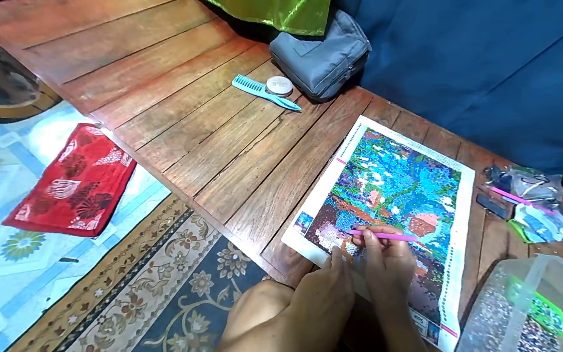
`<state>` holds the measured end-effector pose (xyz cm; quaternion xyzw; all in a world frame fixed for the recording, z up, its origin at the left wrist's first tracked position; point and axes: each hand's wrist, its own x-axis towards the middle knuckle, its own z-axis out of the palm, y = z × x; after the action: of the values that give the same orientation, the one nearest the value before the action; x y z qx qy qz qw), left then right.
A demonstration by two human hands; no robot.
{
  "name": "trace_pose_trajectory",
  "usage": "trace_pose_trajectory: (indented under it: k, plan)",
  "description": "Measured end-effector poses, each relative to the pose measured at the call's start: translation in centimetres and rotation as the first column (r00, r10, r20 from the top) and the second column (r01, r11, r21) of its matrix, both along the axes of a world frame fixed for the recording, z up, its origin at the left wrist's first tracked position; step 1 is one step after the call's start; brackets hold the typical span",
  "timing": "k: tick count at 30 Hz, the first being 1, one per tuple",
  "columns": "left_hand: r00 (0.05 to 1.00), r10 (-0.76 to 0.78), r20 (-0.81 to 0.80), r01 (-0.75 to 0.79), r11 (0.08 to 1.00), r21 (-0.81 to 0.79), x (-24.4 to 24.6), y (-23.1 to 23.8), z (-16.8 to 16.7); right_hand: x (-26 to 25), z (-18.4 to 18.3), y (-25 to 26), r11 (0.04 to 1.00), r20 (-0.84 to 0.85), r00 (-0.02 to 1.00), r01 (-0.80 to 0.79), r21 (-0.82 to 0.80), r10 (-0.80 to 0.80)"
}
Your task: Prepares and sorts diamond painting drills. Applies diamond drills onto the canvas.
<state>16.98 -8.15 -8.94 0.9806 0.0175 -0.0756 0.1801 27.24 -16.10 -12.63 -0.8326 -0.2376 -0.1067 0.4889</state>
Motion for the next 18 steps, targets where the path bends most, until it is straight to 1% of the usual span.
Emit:
trace_pose_trajectory:
  k: [5, 7, 9, 11, 14, 16, 18]
  plan:
    - [1.000, 0.009, 0.003, -0.009, 1.000, 0.000, 0.1, -0.2, -0.2, 0.1, 0.1, 0.0, 1.000, 0.000, 1.000, -0.012, -0.015, 0.012]
    - [1.000, 0.002, -0.022, -0.002, 1.000, -0.015, 0.1, 0.0, 0.1, 0.3, 0.1, 0.0, 0.999, 0.016, 1.000, -0.025, -0.028, 0.025]
    - [0.997, -0.018, -0.081, 0.014, 0.999, -0.045, 0.0, 0.3, 0.8, 0.4, 0.2, -0.1, 0.997, 0.027, 0.999, -0.045, -0.057, 0.047]
    - [0.997, -0.018, -0.073, 0.015, 0.999, -0.041, 0.0, 0.4, 0.9, 0.5, 0.2, -0.2, 0.992, 0.064, 0.995, -0.074, -0.102, 0.080]
    - [0.994, -0.028, -0.103, 0.025, 0.999, -0.029, 0.2, 0.1, 0.7, 0.8, 0.5, -0.3, 0.982, 0.105, 0.985, -0.118, -0.148, 0.134]
    - [0.997, -0.016, -0.075, 0.016, 1.000, -0.011, 0.1, 0.0, 0.5, 0.9, 0.5, -0.5, 0.985, 0.079, 0.986, -0.137, -0.108, 0.145]
    - [1.000, 0.006, -0.020, -0.006, 1.000, 0.012, 0.0, 0.0, 0.2, 0.9, 0.3, -0.6, 0.990, -0.007, 0.990, -0.139, 0.002, 0.139]
